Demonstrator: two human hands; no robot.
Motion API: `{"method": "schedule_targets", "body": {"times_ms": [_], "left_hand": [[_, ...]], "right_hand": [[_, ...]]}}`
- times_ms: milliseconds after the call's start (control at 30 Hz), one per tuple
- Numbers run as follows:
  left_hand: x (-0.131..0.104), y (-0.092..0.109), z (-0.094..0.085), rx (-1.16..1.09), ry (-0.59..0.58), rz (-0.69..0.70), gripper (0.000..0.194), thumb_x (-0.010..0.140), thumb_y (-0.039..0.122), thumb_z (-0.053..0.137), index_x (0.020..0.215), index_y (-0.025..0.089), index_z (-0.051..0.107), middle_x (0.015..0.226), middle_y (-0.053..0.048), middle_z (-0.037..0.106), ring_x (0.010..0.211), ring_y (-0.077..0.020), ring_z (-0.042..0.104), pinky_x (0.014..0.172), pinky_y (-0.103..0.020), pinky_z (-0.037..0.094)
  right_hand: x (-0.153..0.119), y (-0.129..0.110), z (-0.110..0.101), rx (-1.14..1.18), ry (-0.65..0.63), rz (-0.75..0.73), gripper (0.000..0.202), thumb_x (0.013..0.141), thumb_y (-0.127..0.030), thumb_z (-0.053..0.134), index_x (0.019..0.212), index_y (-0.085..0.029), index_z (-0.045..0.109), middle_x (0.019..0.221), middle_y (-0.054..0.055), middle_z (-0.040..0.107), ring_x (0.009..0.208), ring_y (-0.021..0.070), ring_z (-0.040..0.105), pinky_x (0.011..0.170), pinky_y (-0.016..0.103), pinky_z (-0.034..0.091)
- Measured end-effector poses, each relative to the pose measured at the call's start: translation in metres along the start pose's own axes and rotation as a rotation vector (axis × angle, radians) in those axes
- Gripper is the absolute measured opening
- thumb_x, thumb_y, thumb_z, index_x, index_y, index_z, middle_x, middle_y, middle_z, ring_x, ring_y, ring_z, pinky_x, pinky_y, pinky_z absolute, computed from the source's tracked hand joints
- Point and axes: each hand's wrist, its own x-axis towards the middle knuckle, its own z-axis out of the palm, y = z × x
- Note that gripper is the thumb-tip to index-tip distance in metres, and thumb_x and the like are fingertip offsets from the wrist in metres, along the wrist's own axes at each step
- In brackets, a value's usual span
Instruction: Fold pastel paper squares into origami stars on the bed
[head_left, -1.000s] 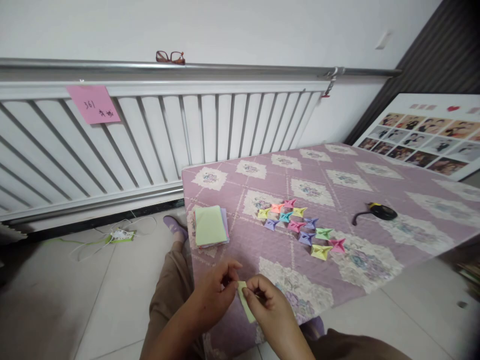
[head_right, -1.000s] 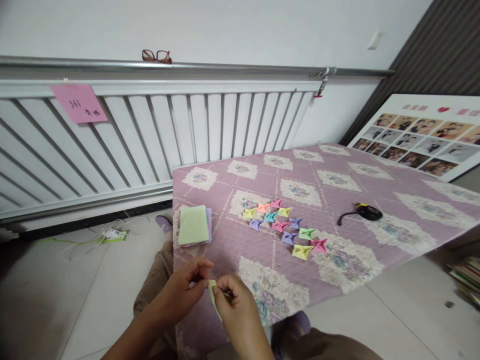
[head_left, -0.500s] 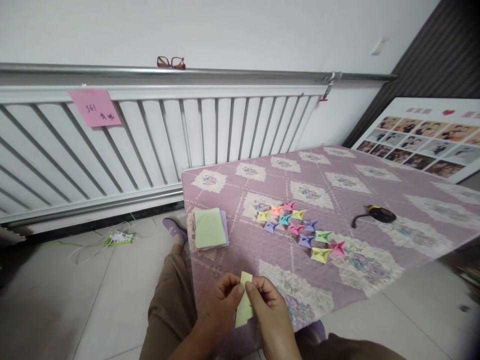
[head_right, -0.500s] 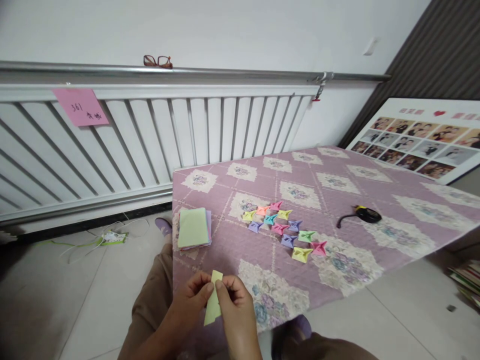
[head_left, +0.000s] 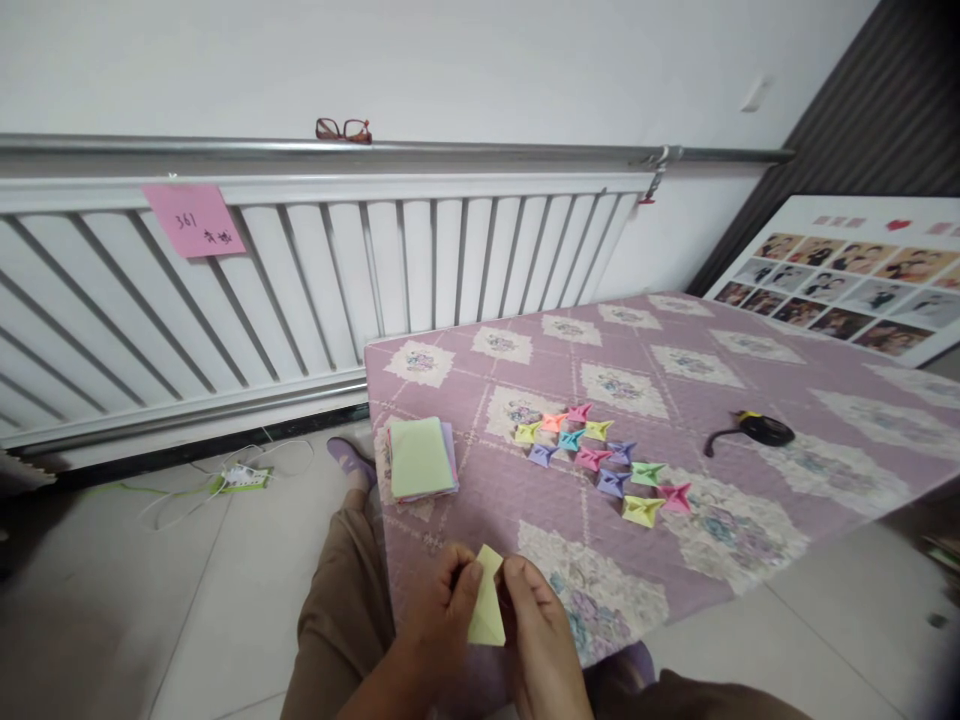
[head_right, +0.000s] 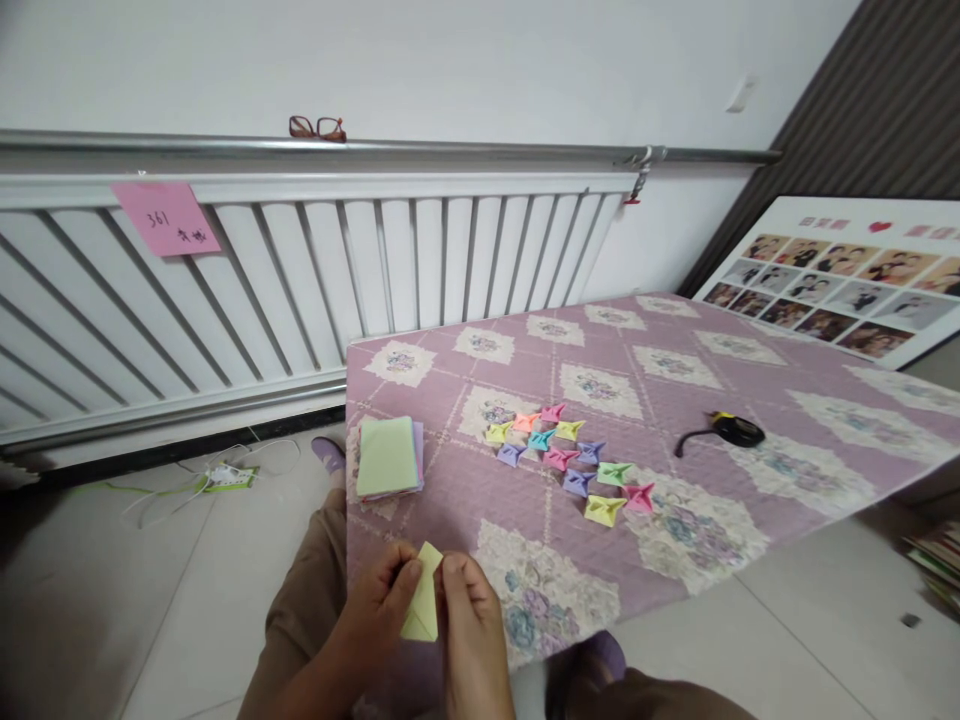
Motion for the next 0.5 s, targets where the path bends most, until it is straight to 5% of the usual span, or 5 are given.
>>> {"method": "schedule_targets", "body": {"times_ms": [233, 500], "left_hand": [[0.001, 0.004, -0.008, -0.102, -0.159, -0.063, 0.033, 0.083, 0.050, 0.050, 0.072, 0.020, 0.042, 0.060, 0.006, 0.039, 0.053, -0.0098, 0.036, 0.049, -0.023, 0.031], [0.002, 0.010, -0.018, 0.113, -0.197, -0.016, 0.023, 0.086, 0.037, 0.047, 0.072, 0.019, 0.045, 0.062, 0.005, 0.042, 0.056, -0.0106, 0.039, 0.051, -0.023, 0.031]], "right_hand": [[0.002, -0.005, -0.007, 0.107, -0.135, 0.187, 0.031, 0.069, -0.047, 0.076, 0.073, -0.022, 0.059, 0.057, -0.005, 0.051, 0.054, 0.0115, 0.051, 0.050, 0.021, 0.040], [0.001, -0.011, -0.012, 0.093, -0.192, 0.195, 0.032, 0.065, -0.046, 0.080, 0.072, -0.019, 0.063, 0.060, -0.004, 0.056, 0.055, 0.0107, 0.054, 0.053, 0.022, 0.043]]}}
